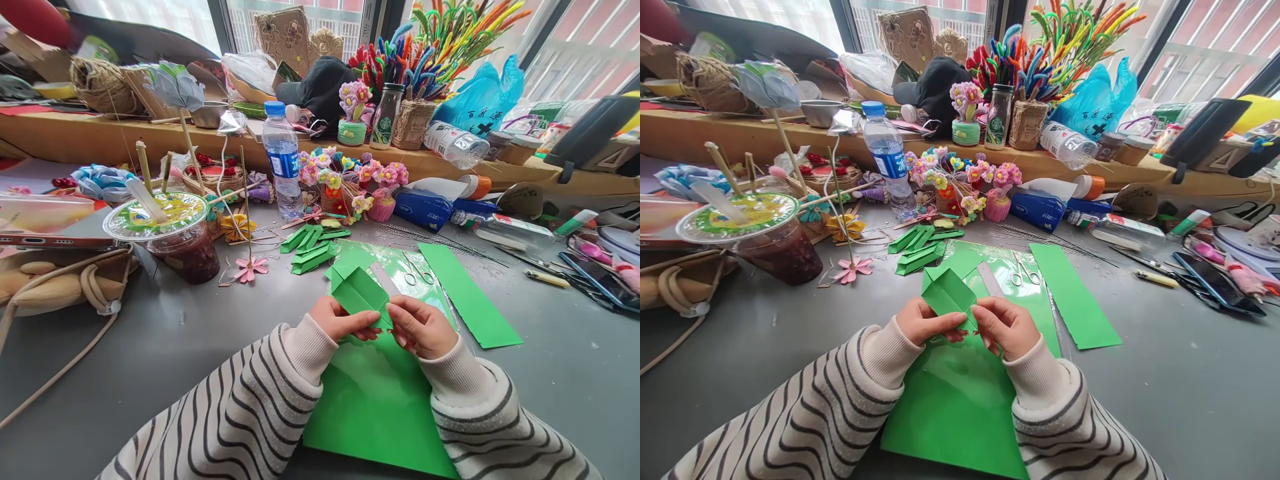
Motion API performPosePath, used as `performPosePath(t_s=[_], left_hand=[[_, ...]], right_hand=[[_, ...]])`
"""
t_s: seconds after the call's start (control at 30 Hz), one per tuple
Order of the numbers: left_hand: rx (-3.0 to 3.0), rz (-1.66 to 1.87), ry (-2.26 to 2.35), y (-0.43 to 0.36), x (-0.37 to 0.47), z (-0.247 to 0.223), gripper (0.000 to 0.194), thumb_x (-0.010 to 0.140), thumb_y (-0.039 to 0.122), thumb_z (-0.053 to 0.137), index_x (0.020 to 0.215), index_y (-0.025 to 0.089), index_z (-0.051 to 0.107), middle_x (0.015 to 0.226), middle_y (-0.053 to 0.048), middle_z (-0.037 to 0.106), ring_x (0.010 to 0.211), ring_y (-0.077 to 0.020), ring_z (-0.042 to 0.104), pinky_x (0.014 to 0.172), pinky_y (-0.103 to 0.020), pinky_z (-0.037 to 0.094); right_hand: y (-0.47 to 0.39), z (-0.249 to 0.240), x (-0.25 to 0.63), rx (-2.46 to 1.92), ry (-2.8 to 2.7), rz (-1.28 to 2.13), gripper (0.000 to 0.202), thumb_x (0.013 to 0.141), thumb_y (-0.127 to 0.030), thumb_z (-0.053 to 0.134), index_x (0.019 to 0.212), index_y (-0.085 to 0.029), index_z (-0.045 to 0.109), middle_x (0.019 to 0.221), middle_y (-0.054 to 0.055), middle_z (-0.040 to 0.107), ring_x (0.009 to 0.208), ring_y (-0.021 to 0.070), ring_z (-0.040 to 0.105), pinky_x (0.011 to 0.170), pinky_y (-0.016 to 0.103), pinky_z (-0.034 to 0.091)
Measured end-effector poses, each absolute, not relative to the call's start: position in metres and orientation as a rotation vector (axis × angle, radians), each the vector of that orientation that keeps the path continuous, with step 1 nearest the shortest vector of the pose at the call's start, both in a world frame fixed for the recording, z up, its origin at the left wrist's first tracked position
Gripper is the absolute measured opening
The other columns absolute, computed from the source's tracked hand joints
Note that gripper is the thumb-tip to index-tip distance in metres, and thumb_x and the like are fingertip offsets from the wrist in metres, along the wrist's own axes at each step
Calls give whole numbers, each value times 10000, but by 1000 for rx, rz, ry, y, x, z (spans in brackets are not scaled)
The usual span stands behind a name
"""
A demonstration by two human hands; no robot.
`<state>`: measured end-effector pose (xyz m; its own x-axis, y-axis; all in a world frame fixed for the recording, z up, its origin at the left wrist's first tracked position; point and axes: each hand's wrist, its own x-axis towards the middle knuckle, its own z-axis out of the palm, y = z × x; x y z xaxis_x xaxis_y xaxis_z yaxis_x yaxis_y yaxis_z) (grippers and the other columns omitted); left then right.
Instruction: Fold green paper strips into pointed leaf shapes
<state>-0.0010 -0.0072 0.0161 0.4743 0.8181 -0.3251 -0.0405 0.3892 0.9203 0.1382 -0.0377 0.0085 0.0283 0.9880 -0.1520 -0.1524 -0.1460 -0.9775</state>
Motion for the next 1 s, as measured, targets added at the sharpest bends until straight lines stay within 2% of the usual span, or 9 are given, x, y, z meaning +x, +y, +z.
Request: performPosePath(t_s=[0.43,0.7,1.0], left_hand=[[1029,743,855,-8,1,10,182,512,228,651,607,74,635,516,-69,631,467,-143,571,508,-258,475],[1005,765,855,-9,2,8,175,507,210,656,614,74,629,505,-63,630,473,-144,580,509,-254,484],[980,754,890,-10,3,10,200,502,221,660,634,76,624,506,-66,632,497,-174,593,548,-297,487]], right_hand=[[-38,5,137,-1253,-991,1331,253,561,-382,601,623,-148,527,318,-87,356,267,35,311,261,162,187],[-39,7,137,-1279,-1059,1283,228,603,-367,574,618,-149,511,318,-86,368,273,24,276,288,175,172],[-39,8,135,-1291,-1047,1255,223,582,-365,587,601,-155,515,342,-86,347,291,32,291,282,173,197]])
